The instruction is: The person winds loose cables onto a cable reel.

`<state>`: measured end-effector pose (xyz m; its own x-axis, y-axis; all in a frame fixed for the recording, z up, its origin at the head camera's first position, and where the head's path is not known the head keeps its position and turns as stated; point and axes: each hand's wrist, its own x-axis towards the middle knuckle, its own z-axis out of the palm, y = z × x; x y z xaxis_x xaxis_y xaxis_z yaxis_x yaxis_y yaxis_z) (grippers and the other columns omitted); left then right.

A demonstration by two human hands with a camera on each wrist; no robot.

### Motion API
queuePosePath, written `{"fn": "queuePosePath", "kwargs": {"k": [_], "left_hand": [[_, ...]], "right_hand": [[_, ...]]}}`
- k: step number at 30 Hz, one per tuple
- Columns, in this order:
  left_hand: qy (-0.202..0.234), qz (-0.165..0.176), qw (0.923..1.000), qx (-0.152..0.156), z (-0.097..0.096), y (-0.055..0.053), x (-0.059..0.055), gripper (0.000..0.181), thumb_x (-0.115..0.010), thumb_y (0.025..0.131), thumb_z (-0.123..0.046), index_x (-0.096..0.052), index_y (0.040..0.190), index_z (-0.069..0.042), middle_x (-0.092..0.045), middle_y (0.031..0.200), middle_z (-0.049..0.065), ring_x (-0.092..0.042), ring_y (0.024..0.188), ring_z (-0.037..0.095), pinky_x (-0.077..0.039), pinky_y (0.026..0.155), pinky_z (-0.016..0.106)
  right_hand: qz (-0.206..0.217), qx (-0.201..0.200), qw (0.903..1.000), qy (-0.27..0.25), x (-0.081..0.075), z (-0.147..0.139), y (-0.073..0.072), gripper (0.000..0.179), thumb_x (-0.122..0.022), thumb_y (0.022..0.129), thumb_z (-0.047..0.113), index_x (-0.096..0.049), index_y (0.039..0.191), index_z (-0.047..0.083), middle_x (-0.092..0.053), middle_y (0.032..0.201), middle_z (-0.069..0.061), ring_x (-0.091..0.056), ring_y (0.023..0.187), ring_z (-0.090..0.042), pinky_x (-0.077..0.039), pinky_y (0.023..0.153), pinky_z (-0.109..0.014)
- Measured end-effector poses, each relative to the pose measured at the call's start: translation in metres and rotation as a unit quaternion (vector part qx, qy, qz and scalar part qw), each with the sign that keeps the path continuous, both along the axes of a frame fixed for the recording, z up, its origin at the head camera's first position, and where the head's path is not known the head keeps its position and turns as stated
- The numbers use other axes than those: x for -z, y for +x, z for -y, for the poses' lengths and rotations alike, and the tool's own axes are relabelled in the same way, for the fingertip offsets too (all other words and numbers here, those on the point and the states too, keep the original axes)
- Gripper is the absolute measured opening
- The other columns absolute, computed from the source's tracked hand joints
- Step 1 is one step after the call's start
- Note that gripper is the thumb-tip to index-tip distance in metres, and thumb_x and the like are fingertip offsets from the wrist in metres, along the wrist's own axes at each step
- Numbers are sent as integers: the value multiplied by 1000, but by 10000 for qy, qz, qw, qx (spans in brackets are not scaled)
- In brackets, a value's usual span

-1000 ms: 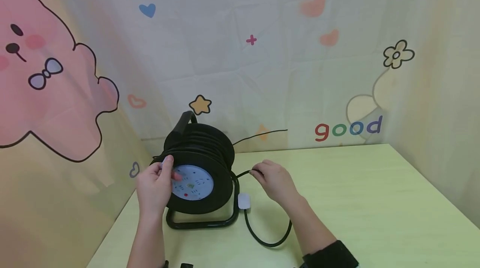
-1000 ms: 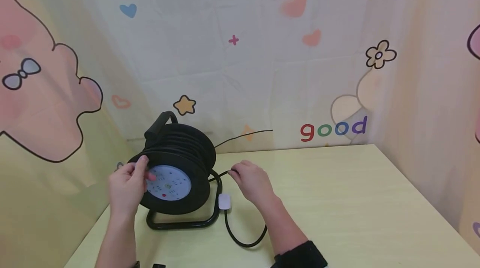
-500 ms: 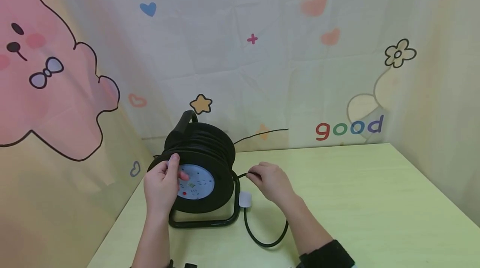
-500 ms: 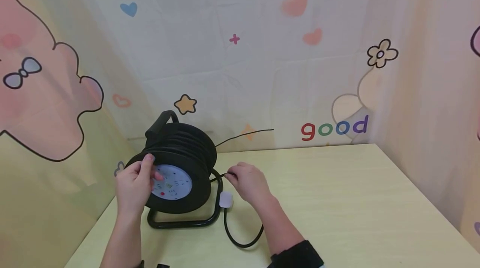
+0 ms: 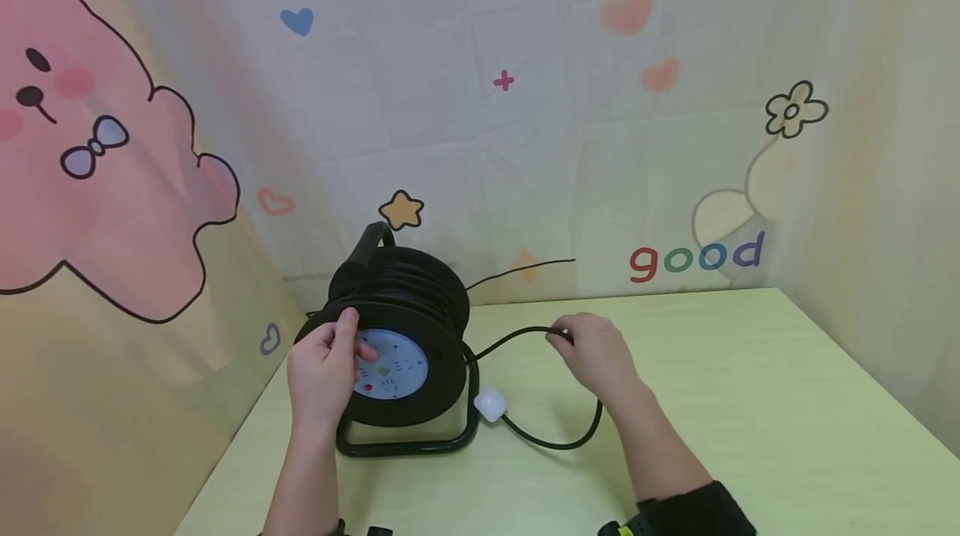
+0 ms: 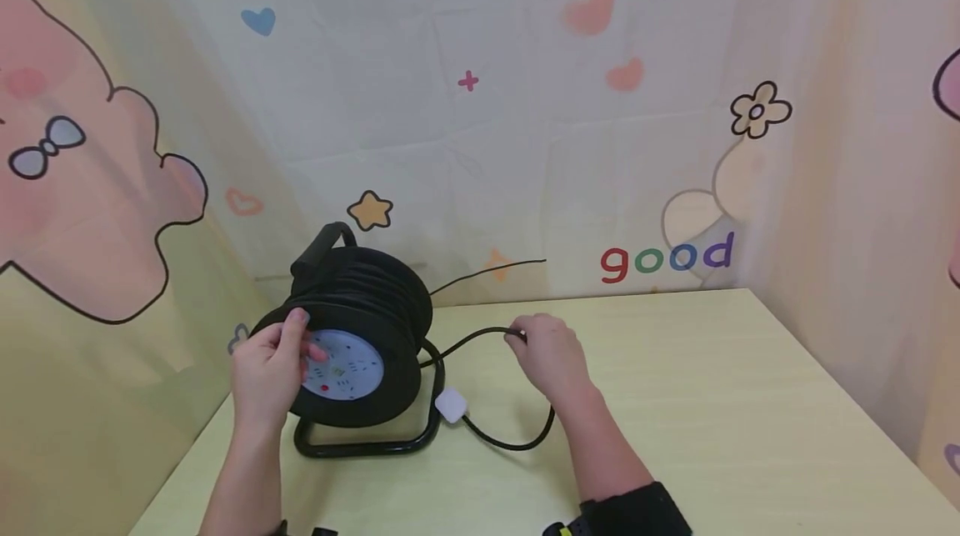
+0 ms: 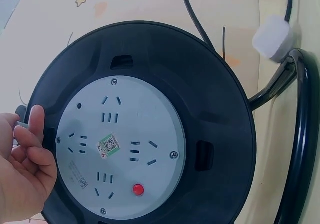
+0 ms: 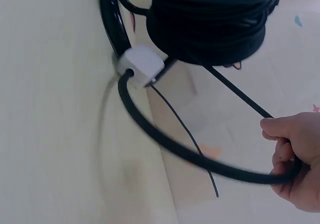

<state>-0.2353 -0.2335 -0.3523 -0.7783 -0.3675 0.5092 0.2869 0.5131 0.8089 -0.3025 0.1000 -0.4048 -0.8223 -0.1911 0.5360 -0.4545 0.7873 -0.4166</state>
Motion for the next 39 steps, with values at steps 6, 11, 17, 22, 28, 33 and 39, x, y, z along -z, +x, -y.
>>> {"fn": "queuePosePath", "kwargs": {"k": [6,11,17,22,28,33,39], "left_hand": [[-17,1,10000,25,-1,0,-1,58,-48,92,-61,-63,71,-8,-65,61,2,-52,49,22,-39,44,31],[14,78,10000,31,0,2,-1,59,-48,92,-62,-63,73,-8,-65,62,3,-53,50,22,-39,44,31],[101,39,9999,64,0,2,0,58,-49,92,-60,-63,72,-8,-65,62,4,-53,50,23,-37,42,31],[143,7,9998,105,0,2,0,57,-50,92,-59,-62,72,-8,-65,62,4,-52,51,23,-36,41,31],[165,52,9998,66,1,1,0,57,-49,91,-61,-63,72,-10,-65,63,3,-52,52,24,-36,42,32],[151,105,9998,48,1,1,0,58,-49,91,-63,-62,72,-10,-65,63,2,-52,53,24,-36,42,32],[-234,-156,9996,-28,-4,2,-1,55,-49,94,-57,-61,65,-12,-62,58,5,-50,49,21,-38,42,32]], "right_hand": [[-221,206,9995,-128,-4,-31,-3,6,-71,87,20,-71,86,15,-62,77,1,-55,70,-17,-48,61,-39],[-317,433,9985,-137,-4,-54,-6,9,-70,88,24,-70,85,16,-63,76,2,-54,68,-18,-46,60,-40],[-314,653,9973,-144,-4,-78,-7,12,-69,89,28,-68,84,18,-62,73,2,-54,67,-19,-44,57,-40],[-284,854,9958,-138,-4,-97,-6,11,-66,91,27,-70,90,17,-66,82,-2,-58,75,-24,-46,61,-46],[-251,953,9951,-107,-5,-105,-4,15,-64,93,29,-71,99,17,-69,94,-7,-60,88,-31,-47,65,-53],[-132,1078,9941,-48,-6,-104,-2,20,-62,94,34,-71,104,19,-68,102,-7,-59,94,-33,-47,64,-54],[-173,1065,9942,3,-7,-99,-2,23,-62,93,37,-72,106,21,-67,103,-4,-59,96,-31,-47,66,-53]]}}
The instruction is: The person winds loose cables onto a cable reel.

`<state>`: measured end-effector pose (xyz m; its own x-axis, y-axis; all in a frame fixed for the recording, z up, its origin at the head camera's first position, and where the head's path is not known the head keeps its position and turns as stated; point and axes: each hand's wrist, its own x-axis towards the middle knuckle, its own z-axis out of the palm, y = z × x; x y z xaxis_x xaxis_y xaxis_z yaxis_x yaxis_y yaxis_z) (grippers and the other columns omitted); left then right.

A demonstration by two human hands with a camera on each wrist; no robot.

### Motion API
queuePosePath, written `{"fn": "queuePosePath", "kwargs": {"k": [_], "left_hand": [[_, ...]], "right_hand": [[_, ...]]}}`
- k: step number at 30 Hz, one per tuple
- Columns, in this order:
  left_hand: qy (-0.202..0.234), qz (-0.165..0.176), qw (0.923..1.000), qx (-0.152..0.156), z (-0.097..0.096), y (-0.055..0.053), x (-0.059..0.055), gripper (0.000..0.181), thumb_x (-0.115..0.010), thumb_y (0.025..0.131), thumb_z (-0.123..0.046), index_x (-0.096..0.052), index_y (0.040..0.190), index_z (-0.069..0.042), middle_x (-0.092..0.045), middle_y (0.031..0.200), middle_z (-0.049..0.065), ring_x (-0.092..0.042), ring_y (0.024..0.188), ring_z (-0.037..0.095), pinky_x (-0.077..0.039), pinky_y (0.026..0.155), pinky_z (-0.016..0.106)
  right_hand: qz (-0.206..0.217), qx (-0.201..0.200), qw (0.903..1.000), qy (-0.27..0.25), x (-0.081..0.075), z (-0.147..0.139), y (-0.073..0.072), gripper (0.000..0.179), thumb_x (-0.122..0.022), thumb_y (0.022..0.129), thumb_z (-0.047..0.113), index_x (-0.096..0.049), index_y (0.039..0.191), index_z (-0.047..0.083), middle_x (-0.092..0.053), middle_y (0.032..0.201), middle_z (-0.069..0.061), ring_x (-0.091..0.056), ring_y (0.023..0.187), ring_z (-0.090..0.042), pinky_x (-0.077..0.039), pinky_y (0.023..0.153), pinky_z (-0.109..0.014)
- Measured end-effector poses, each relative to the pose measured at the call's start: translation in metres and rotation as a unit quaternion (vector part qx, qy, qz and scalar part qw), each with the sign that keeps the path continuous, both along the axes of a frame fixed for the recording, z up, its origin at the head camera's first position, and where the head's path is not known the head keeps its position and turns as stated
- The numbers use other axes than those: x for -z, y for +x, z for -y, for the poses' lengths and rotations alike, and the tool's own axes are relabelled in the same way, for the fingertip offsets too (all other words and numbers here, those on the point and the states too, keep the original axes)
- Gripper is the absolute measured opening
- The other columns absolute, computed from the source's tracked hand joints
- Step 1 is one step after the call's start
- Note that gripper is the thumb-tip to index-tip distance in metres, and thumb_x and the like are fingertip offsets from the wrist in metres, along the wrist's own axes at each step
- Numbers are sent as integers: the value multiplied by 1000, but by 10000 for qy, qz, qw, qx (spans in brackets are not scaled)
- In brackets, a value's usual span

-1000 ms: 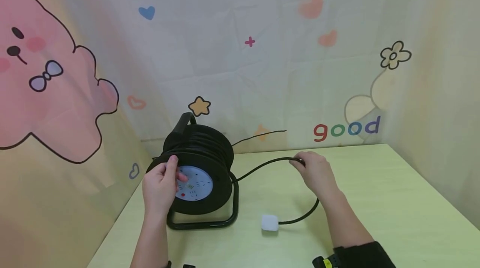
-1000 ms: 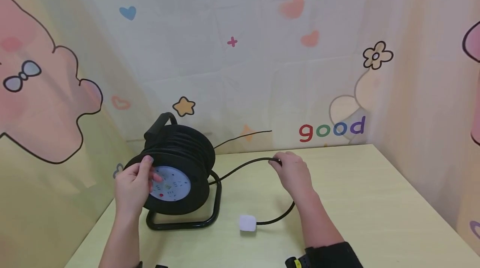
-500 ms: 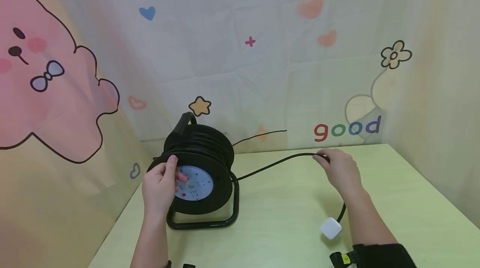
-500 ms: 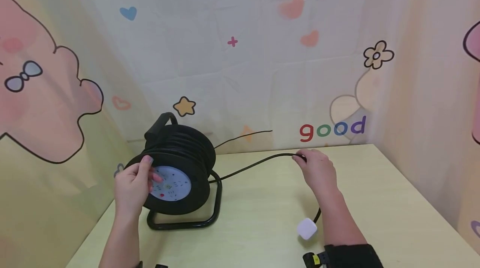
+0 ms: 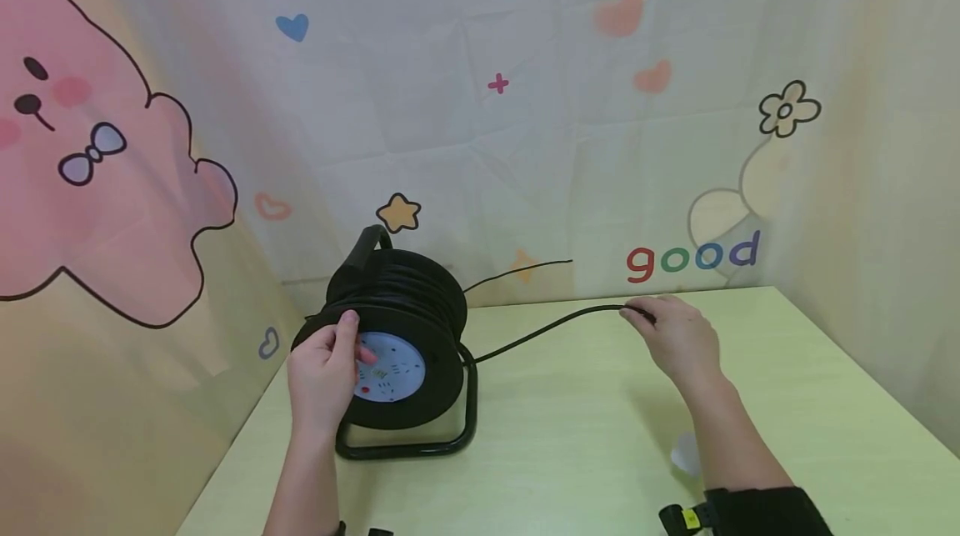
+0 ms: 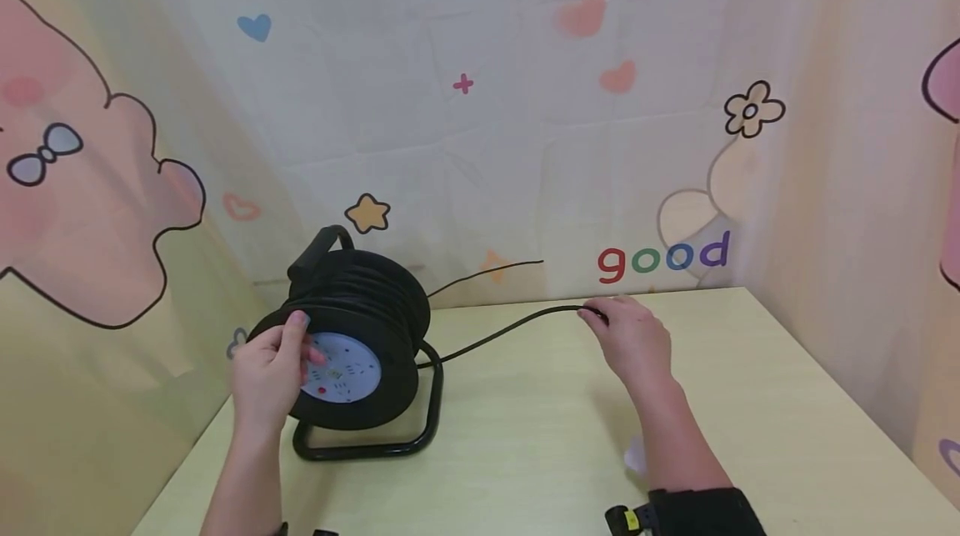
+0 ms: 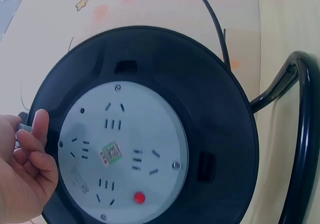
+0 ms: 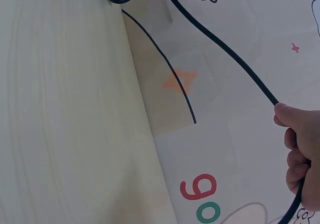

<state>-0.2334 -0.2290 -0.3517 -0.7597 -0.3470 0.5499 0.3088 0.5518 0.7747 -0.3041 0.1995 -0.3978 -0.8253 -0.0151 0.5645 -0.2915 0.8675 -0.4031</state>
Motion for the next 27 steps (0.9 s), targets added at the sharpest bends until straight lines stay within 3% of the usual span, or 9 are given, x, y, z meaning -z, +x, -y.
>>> {"fn": "queuePosePath", "kwargs": {"k": [6,10,15,20,27], "left_hand": [[-613,-232,9979,-14,-14,1,-1,52,-48,96,-53,-59,63,-14,-61,56,-4,-48,52,16,-36,41,34],[-814,-283,9959,264,-23,0,1,50,-48,96,-52,-57,64,-15,-60,56,-10,-50,56,13,-39,44,35],[-1102,-325,9919,536,-33,-1,4,49,-48,97,-51,-56,61,-18,-58,54,-8,-52,56,11,-43,45,34],[-1266,-57,9890,770,-39,1,5,50,-47,97,-53,-54,61,-19,-58,54,-5,-48,51,13,-38,40,34],[-1251,640,9828,1194,-49,3,9,52,-46,96,-57,-56,63,-17,-60,55,-13,-50,52,15,-36,40,33]], "right_hand": [[-251,-266,9991,225,0,12,1,17,-66,90,38,-72,101,26,-65,91,4,-61,82,-21,-47,59,-45],[-408,-468,9973,381,1,23,1,13,-69,87,37,-73,96,28,-62,83,9,-58,72,-13,-45,54,-38],[-544,-700,9944,567,4,36,1,11,-71,85,38,-73,93,29,-57,75,12,-52,64,-9,-41,51,-33],[-592,-871,9923,653,6,47,1,9,-73,84,36,-73,91,30,-58,75,13,-53,65,-7,-42,51,-32],[-497,-1203,9886,763,7,65,5,8,-73,84,35,-73,91,30,-56,74,16,-52,64,-5,-42,51,-29]]}}
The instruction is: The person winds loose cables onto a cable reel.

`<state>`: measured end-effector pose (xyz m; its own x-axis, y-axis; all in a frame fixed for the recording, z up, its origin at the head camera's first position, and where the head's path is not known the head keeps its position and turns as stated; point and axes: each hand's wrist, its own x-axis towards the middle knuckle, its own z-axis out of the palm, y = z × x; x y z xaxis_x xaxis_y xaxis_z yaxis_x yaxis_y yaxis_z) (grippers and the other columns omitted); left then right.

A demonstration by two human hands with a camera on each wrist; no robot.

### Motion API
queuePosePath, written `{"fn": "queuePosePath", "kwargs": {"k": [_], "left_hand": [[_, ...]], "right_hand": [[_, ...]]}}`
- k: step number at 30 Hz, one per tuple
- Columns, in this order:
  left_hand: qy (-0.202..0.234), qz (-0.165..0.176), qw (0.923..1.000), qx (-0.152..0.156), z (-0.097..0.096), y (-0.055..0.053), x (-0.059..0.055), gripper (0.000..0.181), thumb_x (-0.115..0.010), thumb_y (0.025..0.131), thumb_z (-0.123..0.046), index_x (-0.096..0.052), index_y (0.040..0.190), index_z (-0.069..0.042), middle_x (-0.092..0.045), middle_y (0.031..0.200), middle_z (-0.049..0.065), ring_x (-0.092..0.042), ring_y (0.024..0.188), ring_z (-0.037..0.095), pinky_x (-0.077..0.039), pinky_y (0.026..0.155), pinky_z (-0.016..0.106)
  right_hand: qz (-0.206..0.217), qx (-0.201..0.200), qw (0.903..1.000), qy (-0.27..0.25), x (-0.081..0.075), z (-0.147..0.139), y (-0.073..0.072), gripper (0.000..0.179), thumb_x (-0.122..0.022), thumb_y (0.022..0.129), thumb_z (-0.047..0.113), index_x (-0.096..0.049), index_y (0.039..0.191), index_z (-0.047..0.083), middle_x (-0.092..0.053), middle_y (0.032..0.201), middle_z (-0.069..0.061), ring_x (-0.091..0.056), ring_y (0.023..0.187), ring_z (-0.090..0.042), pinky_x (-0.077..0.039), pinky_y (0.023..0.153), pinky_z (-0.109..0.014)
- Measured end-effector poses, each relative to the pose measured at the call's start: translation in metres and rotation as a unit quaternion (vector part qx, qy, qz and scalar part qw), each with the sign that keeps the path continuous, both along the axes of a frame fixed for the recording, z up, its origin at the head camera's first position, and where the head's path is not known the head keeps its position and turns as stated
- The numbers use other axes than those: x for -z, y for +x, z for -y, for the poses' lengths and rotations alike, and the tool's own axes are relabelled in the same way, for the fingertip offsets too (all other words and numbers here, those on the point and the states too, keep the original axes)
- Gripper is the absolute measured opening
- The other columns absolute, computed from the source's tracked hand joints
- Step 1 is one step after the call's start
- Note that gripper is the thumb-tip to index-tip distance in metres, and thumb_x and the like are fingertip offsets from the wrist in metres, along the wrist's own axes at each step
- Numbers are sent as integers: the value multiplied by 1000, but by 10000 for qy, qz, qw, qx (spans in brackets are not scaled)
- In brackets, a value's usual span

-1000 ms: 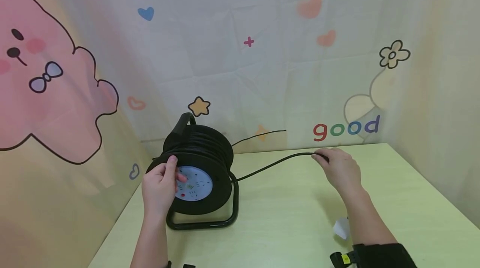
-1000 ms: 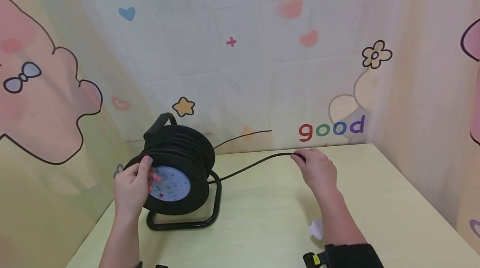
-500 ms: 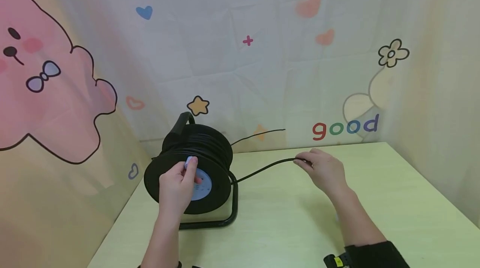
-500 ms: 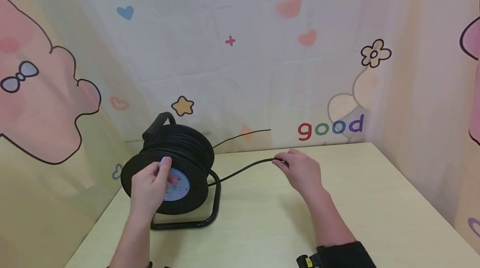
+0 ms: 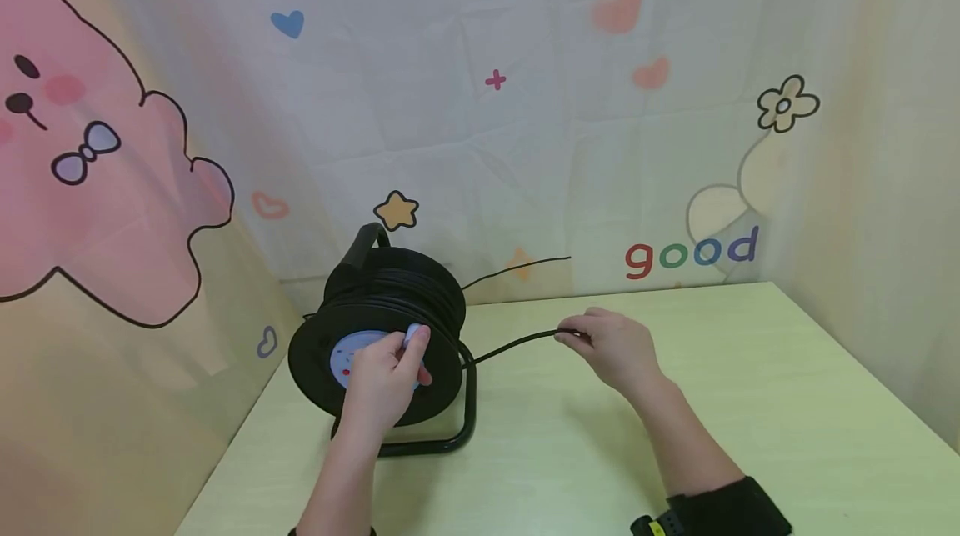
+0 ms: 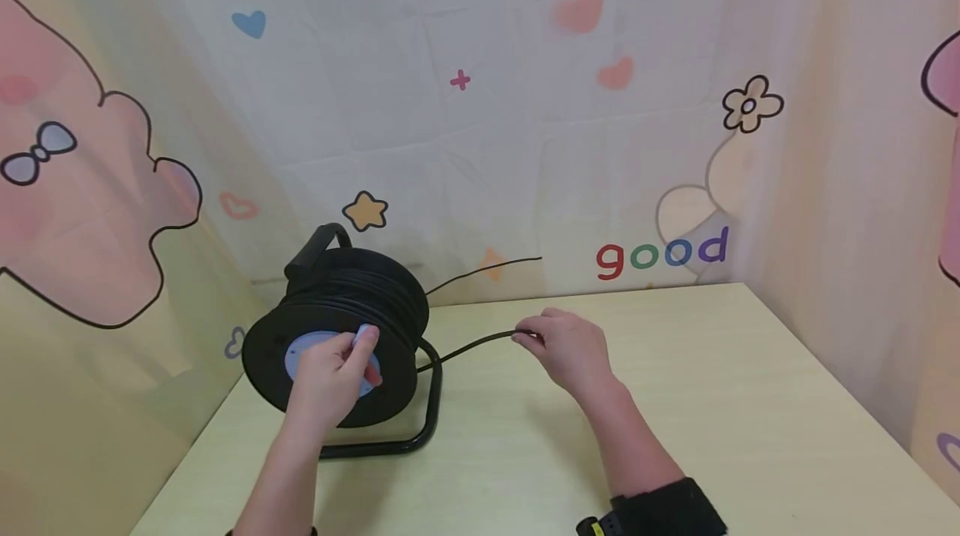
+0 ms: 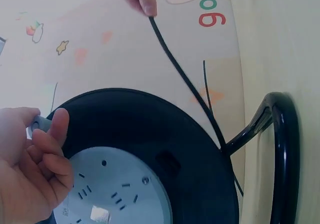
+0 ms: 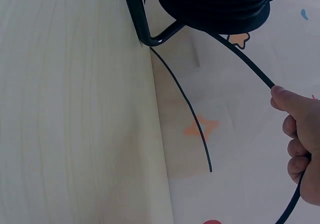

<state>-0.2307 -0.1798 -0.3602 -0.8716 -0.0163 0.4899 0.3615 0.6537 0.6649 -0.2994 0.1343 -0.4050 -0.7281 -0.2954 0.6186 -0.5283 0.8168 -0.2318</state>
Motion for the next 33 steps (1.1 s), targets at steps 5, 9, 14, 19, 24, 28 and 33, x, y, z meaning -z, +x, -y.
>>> {"fn": "queuePosePath", "kwargs": {"k": [5,9,14,19,24,28,33], "left_hand": [[-238,493,9982,227,-5,-1,4,53,-47,96,-55,-54,59,-16,-59,53,-14,-49,50,18,-33,39,30],[-401,931,9940,406,-9,-1,5,53,-49,97,-52,-53,60,-14,-60,52,-11,-46,46,19,-31,39,28],[-545,1381,9870,614,-10,-4,7,53,-49,98,-48,-55,59,-13,-60,53,-8,-42,43,16,-27,39,26],[-676,1906,9761,790,-9,-8,13,55,-48,98,-46,-57,57,-11,-61,51,-4,-36,41,14,-24,39,26],[-912,2345,9637,895,-7,-13,20,54,-48,97,-42,-57,54,-10,-62,50,-4,-37,41,14,-26,40,27],[-1140,2553,9557,922,-7,-15,24,52,-49,95,-39,-57,52,-10,-61,48,-3,-48,45,15,-32,43,29],[-1304,2648,9512,895,-6,-15,27,52,-50,95,-38,-58,53,-9,-60,46,-2,-57,51,19,-39,47,31]], "right_hand": [[63,-261,9996,103,5,14,0,9,-74,83,31,-74,92,28,-56,74,17,-53,64,-3,-44,52,-27],[117,-430,9989,131,6,26,0,8,-74,83,29,-74,92,28,-54,71,18,-51,63,-2,-43,52,-26],[269,-544,9979,239,6,41,1,9,-73,85,29,-74,93,27,-53,71,18,-50,63,-2,-43,53,-25],[351,-626,9968,364,9,56,1,10,-72,86,29,-74,94,26,-53,71,18,-50,61,-3,-42,52,-25],[413,-758,9950,507,12,72,3,11,-70,88,29,-75,97,25,-53,72,16,-50,61,-4,-42,52,-26],[436,-865,9936,580,14,84,3,12,-68,89,28,-74,98,24,-56,74,15,-51,63,-5,-44,53,-26],[566,-930,9923,598,15,91,3,11,-68,90,28,-74,98,24,-57,76,15,-52,65,-5,-44,54,-26]]}}
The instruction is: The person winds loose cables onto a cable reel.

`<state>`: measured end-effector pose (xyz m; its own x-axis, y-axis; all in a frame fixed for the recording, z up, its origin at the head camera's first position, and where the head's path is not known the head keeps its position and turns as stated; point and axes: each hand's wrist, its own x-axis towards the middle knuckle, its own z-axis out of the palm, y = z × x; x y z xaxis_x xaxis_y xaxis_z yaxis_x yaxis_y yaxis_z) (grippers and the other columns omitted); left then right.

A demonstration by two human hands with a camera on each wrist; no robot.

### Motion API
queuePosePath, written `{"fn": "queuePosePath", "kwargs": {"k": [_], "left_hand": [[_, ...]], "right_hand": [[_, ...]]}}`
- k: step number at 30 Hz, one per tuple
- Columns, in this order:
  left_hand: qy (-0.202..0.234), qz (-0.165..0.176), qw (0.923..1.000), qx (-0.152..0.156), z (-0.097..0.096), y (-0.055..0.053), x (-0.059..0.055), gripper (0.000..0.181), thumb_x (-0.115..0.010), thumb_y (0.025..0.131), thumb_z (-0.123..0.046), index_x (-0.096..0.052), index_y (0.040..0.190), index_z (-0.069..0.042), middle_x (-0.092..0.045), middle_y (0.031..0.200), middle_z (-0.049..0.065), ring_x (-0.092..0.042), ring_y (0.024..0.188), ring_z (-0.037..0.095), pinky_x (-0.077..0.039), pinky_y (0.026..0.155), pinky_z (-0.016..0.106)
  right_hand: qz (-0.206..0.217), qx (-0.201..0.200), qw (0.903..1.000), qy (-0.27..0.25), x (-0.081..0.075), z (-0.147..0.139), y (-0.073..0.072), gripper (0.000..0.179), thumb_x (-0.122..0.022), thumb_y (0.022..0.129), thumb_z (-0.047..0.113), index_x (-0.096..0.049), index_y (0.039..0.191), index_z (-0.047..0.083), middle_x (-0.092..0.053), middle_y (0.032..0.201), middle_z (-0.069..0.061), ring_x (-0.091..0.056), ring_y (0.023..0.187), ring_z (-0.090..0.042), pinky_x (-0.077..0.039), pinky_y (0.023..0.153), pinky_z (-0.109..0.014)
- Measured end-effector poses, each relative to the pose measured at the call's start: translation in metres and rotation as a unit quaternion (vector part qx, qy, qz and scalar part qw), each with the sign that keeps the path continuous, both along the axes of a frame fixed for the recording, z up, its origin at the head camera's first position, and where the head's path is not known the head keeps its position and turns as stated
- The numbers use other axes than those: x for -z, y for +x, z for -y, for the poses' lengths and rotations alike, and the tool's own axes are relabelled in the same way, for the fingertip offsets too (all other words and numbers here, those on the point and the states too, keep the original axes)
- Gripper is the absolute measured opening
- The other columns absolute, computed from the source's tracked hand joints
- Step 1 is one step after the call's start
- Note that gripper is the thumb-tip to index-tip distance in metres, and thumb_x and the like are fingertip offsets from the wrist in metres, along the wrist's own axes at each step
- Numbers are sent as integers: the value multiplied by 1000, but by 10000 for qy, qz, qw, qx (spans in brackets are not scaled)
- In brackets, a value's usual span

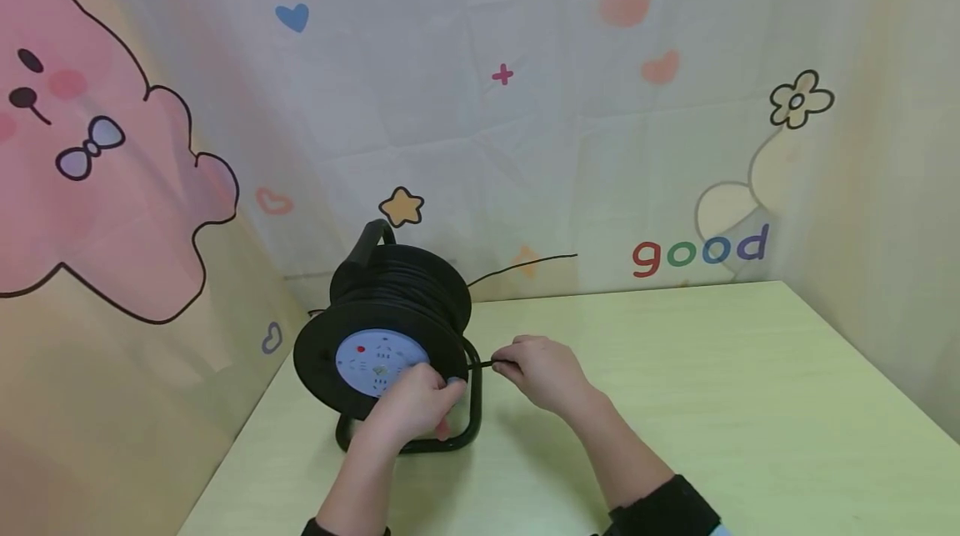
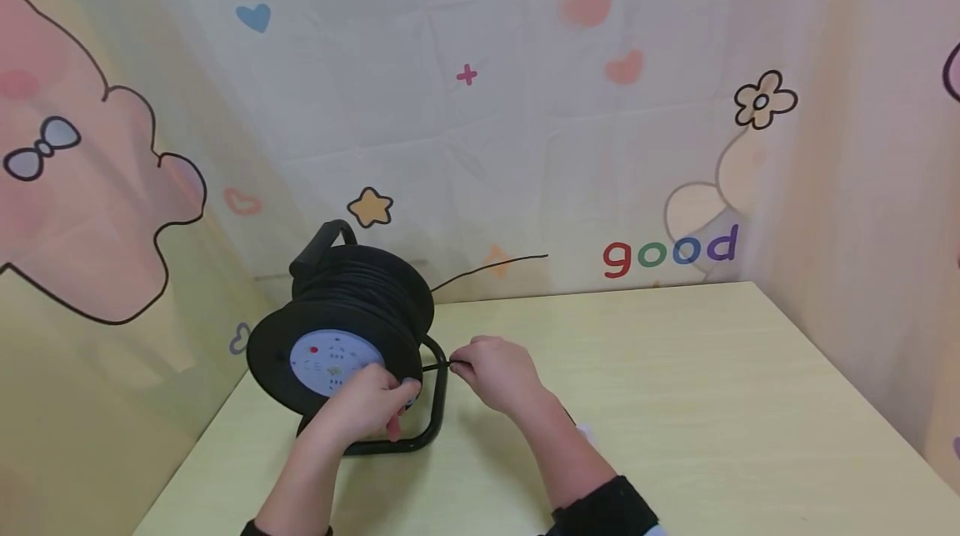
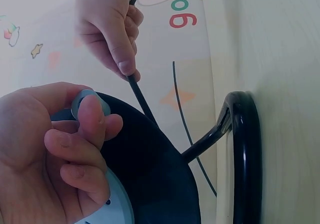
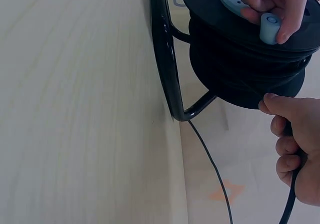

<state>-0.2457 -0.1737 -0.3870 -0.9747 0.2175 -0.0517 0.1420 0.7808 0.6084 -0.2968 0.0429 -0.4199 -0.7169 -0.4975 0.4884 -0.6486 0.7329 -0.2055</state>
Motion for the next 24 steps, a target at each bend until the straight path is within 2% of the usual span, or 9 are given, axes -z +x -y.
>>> {"fn": "queuePosePath", "kwargs": {"k": [10,16,24], "left_hand": [[-34,-99,9999,25,0,0,1,53,-50,94,-38,-57,51,-9,-60,46,-2,-56,49,19,-38,45,31],[-44,-2,10000,-33,1,-1,2,52,-51,94,-38,-58,52,-9,-60,46,-2,-57,52,19,-40,47,32],[-8,-44,10000,-10,1,0,2,51,-52,93,-37,-55,50,-9,-60,46,-2,-56,49,20,-38,45,30]], "right_hand": [[62,122,9999,-84,-3,-2,1,8,-68,89,28,-73,93,24,-62,78,16,-55,68,-4,-47,57,-28],[465,378,9981,-171,-8,-13,2,5,-69,88,30,-70,86,26,-60,72,19,-52,62,-1,-45,56,-27],[1015,789,9913,-294,-16,-48,2,14,-66,87,25,-61,74,22,-51,58,11,-45,50,-9,-39,47,-30]]}}
